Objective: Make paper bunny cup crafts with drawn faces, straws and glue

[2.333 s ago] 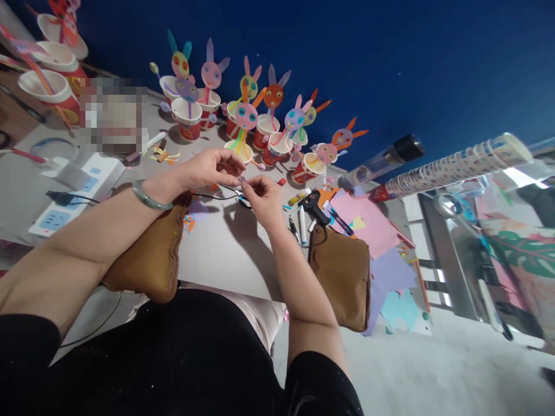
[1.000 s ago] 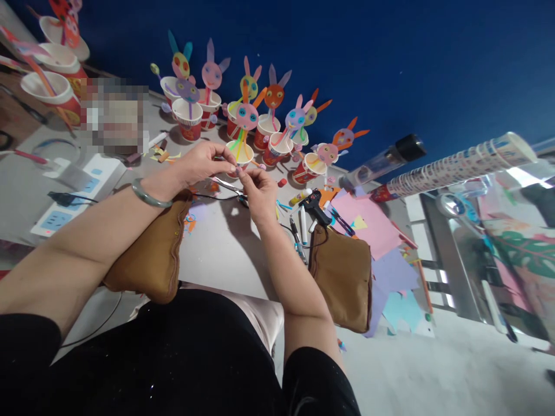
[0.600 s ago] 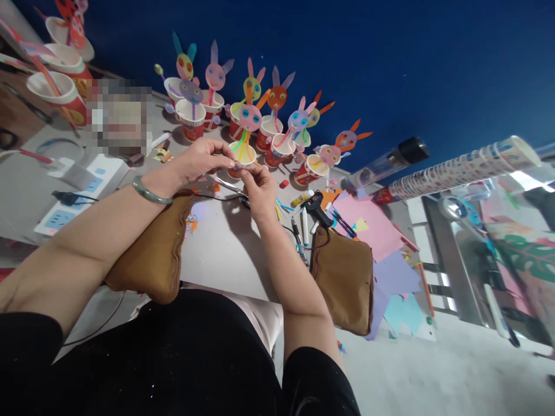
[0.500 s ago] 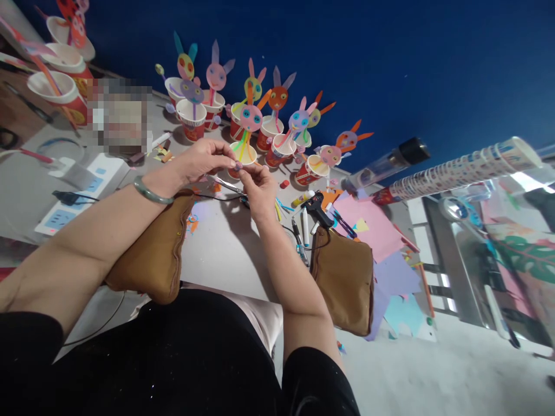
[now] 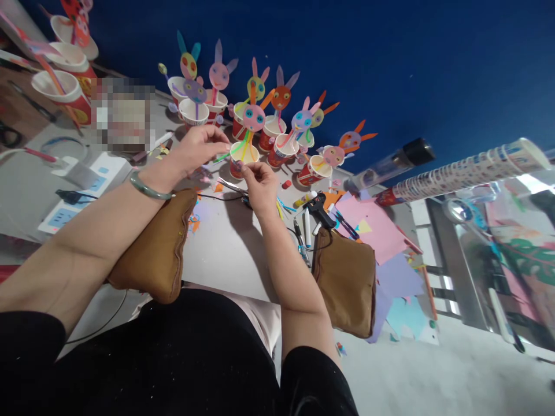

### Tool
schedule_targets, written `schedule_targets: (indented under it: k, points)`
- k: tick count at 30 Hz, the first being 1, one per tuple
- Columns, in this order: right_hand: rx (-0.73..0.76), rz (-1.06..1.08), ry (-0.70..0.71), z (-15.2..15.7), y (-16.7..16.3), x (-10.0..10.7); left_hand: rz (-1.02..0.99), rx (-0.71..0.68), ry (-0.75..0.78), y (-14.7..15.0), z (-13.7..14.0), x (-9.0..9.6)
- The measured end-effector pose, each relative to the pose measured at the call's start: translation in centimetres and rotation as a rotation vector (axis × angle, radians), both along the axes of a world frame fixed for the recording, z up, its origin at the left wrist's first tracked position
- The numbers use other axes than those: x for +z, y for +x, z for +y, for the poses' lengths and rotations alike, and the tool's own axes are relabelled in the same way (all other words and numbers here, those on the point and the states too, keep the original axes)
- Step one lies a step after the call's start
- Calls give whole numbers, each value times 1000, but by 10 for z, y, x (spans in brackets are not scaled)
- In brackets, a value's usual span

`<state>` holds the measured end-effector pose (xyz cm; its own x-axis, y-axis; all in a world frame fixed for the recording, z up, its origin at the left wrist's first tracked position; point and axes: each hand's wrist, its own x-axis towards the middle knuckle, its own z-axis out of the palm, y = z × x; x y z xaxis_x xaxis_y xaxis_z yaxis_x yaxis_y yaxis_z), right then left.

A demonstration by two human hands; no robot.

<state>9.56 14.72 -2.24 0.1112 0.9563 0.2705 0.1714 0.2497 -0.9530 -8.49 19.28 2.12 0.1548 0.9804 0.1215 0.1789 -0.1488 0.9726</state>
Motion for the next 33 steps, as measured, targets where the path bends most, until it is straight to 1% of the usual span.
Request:
schedule_targets:
  k: [1,3,6,9,12,15,22,25,31,33]
  points:
    - [19,-33,0,1,1,0,74,64,23,-3,5,-3]
    - [67,-117,-17,4,0,1,221,112,50,-9,14,-10]
    - [119,-230,-46,7,-5,1,422,85,15,-18,23,-21]
    - [141,-252,-64,10,-15,-1,529,6,-51,-24,29,-30]
    - [139,-235,-84,12,-25,-4,530,-92,-125,-26,31,-32]
    - [115,-304,-67,13,-33,-6,467,-151,-195,-27,31,-28]
    - [22,-608,-26,15,-42,-11,406,-177,-241,-27,28,-23]
    - [-8,-705,-34,17,-46,-14,399,-186,-261,-27,28,-22]
    - [-2,-757,-52,21,-49,-18,425,-160,-270,-27,28,-22]
    - [-14,-766,-41,22,-50,-19,392,-165,-239,-28,28,-22]
